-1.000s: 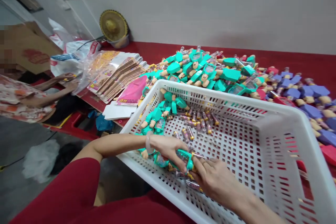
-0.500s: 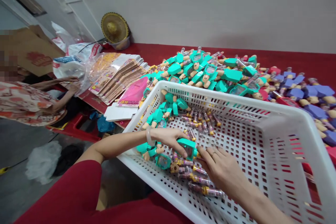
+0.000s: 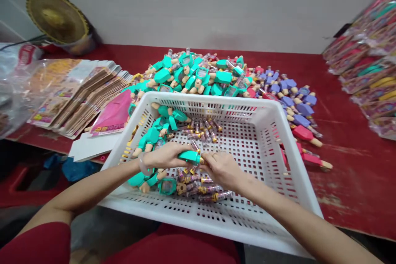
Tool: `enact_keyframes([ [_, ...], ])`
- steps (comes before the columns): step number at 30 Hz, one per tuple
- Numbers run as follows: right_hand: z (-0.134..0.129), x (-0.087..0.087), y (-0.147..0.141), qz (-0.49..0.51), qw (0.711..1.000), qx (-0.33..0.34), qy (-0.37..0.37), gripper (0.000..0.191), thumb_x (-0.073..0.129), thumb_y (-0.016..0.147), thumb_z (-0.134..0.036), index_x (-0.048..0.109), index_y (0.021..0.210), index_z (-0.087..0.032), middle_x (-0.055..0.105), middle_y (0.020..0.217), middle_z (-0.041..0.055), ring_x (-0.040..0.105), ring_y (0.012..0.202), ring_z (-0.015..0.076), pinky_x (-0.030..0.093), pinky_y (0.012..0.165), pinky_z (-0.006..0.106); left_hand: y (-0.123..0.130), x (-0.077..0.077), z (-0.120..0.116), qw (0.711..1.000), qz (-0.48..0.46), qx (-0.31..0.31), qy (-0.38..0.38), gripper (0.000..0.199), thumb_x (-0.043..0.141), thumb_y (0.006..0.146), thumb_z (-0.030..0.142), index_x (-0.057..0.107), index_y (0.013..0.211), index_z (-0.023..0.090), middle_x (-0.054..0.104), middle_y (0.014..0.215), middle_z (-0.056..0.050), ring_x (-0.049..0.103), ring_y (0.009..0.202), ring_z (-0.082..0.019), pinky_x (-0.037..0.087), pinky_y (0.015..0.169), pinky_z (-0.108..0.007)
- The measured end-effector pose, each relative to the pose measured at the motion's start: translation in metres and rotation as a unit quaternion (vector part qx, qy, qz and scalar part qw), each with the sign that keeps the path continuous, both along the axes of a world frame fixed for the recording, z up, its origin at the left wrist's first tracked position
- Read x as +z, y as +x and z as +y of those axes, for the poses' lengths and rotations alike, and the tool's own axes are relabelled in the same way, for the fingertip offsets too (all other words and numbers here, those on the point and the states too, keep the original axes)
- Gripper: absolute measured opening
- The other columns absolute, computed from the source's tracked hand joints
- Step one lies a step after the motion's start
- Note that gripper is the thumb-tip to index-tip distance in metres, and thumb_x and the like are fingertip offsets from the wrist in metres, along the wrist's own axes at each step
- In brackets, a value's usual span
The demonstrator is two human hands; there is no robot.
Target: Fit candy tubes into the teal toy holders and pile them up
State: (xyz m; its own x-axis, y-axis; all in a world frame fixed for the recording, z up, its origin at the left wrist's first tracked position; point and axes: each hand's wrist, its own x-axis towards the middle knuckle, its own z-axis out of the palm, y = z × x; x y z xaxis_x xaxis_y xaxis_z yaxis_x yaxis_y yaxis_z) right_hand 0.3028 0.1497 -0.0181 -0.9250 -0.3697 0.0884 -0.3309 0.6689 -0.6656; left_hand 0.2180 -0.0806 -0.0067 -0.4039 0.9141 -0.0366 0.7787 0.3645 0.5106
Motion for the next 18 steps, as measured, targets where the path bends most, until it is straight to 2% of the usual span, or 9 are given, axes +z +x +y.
enact_keyframes([
  [3, -0.002, -0.002, 0.005, -0.172, 0.978, -0.014, -0.115, 0.038, 0.045, 0.090, -0.053, 0.058, 0.084, -0.018, 0.056, 0.062, 0.0007, 0.047, 0.052, 0.0121, 0.038, 0.052, 0.025, 0.004, 0.000, 0.002, 0.986, 0.156, -0.026, 0.044, 0.033, 0.055, 0.086, 0.026, 0.057, 0.118, 0.019, 0.068, 0.107, -0.007, 0.062, 0.086, -0.019, 0.045, 0.071, -0.028],
  [5, -0.001, -0.004, 0.002, -0.342, 0.913, 0.001, -0.222, 0.045, 0.037, 0.091, -0.059, 0.052, 0.078, -0.019, 0.041, 0.049, -0.0061, 0.032, 0.038, 0.0086, 0.030, 0.040, 0.022, 0.006, -0.001, 0.004, 0.968, 0.242, -0.033, 0.061, 0.034, 0.049, 0.087, 0.018, 0.057, 0.120, 0.020, 0.065, 0.117, -0.007, 0.062, 0.085, -0.019, 0.044, 0.072, -0.030],
  [7, 0.002, -0.004, -0.003, -0.428, 0.865, 0.018, -0.260, 0.051, 0.026, 0.093, -0.061, 0.050, 0.075, -0.019, 0.034, 0.044, -0.0084, 0.023, 0.032, 0.0079, 0.025, 0.034, 0.022, 0.005, -0.001, 0.005, 0.964, 0.257, -0.031, 0.057, 0.037, 0.045, 0.088, 0.013, 0.056, 0.122, 0.023, 0.062, 0.123, -0.007, 0.061, 0.085, -0.018, 0.044, 0.074, -0.030],
  [9, 0.005, 0.000, -0.007, -0.370, 0.907, 0.024, -0.202, 0.050, 0.028, 0.093, -0.058, 0.053, 0.078, -0.018, 0.046, 0.049, -0.0039, 0.035, 0.035, 0.0093, 0.032, 0.037, 0.023, 0.005, 0.001, 0.006, 0.981, 0.193, -0.016, 0.032, 0.035, 0.048, 0.088, 0.017, 0.055, 0.122, 0.022, 0.064, 0.119, -0.007, 0.062, 0.089, -0.018, 0.044, 0.076, -0.029],
  [11, 0.006, 0.003, -0.005, -0.179, 0.980, 0.025, -0.084, 0.041, 0.041, 0.092, -0.053, 0.059, 0.085, -0.017, 0.062, 0.066, 0.0047, 0.054, 0.051, 0.0139, 0.042, 0.049, 0.026, 0.006, 0.004, 0.007, 0.997, 0.075, 0.011, -0.001, 0.032, 0.054, 0.087, 0.029, 0.056, 0.118, 0.020, 0.068, 0.106, -0.006, 0.063, 0.088, -0.018, 0.044, 0.073, -0.026],
  [12, 0.006, 0.004, -0.003, -0.063, 0.997, 0.027, -0.023, 0.035, 0.047, 0.090, -0.049, 0.062, 0.090, -0.017, 0.066, 0.077, 0.0083, 0.060, 0.063, 0.0170, 0.045, 0.057, 0.028, 0.007, 0.005, 0.007, 1.000, 0.018, 0.020, -0.015, 0.034, 0.057, 0.086, 0.037, 0.056, 0.116, 0.020, 0.069, 0.099, -0.004, 0.063, 0.086, -0.018, 0.044, 0.071, -0.024],
  [14, 0.006, 0.002, 0.004, 0.083, 0.994, 0.043, 0.050, 0.031, 0.047, 0.091, -0.043, 0.065, 0.093, -0.017, 0.068, 0.079, 0.0112, 0.063, 0.070, 0.0208, 0.047, 0.063, 0.031, 0.011, 0.007, 0.008, 0.998, -0.044, 0.022, -0.029, 0.037, 0.059, 0.084, 0.047, 0.058, 0.112, 0.022, 0.069, 0.093, -0.001, 0.064, 0.082, -0.016, 0.044, 0.068, -0.022],
  [16, 0.009, -0.006, 0.012, 0.082, 0.995, 0.040, 0.043, 0.033, 0.044, 0.092, -0.045, 0.066, 0.093, -0.020, 0.067, 0.067, 0.0077, 0.062, 0.058, 0.0202, 0.048, 0.053, 0.030, 0.015, 0.007, 0.010, 1.000, -0.002, 0.005, -0.027, 0.037, 0.058, 0.085, 0.045, 0.059, 0.114, 0.023, 0.069, 0.100, -0.003, 0.063, 0.085, -0.017, 0.044, 0.069, -0.023],
  [18, 0.017, -0.018, 0.016, -0.032, 0.999, 0.036, 0.019, 0.034, 0.043, 0.090, -0.051, 0.066, 0.095, -0.027, 0.068, 0.068, 0.0059, 0.066, 0.065, 0.0235, 0.053, 0.053, 0.032, 0.019, 0.007, 0.013, 0.994, 0.099, -0.028, -0.026, 0.040, 0.055, 0.087, 0.038, 0.057, 0.123, 0.021, 0.065, 0.116, -0.006, 0.061, 0.095, -0.019, 0.046, 0.075, -0.028],
])
